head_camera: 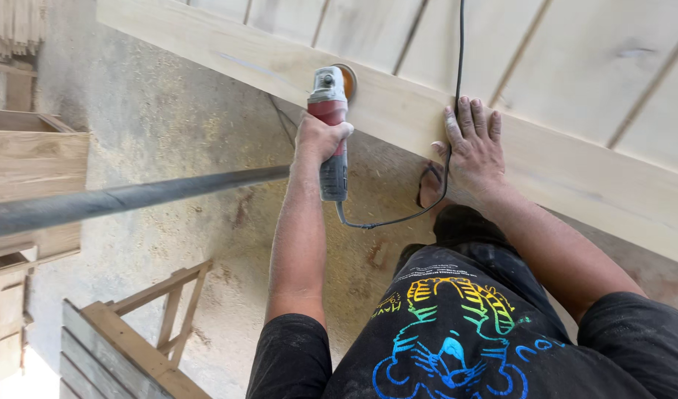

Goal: The person uses an angle grinder with a sanding disc to smooth the surface of a large wooden panel. They move the tool systematically across the slats and frame, generating sawdust while maintaining contact with the wood.

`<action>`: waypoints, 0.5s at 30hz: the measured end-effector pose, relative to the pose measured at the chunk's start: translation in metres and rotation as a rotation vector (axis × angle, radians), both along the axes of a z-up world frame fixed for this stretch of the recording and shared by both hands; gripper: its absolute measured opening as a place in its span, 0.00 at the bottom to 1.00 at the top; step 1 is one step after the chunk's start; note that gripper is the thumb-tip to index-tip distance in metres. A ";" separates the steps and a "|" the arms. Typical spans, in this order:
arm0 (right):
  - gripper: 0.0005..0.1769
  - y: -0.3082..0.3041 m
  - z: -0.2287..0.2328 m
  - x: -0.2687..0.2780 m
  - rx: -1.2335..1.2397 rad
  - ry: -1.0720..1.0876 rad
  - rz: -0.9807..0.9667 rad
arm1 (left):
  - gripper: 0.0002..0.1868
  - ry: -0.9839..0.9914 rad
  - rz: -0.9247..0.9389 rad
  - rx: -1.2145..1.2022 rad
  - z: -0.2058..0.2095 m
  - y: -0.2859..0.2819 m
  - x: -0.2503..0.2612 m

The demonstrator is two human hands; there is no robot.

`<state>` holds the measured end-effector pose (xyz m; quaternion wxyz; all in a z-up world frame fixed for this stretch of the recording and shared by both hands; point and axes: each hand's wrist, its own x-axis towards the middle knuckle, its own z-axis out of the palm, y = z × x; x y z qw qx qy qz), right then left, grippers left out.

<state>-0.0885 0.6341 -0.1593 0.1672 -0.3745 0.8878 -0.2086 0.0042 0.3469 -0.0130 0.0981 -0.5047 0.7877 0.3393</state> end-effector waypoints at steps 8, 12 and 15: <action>0.41 0.156 0.019 0.009 -0.007 -0.056 -0.162 | 0.44 -0.053 -0.120 0.077 -0.003 0.162 0.010; 0.42 0.224 0.023 0.007 0.019 -0.047 -0.244 | 0.45 -0.097 -0.198 0.053 0.005 0.227 0.014; 0.42 0.272 0.023 0.003 0.027 -0.043 -0.268 | 0.46 -0.111 -0.173 0.121 0.010 0.277 0.017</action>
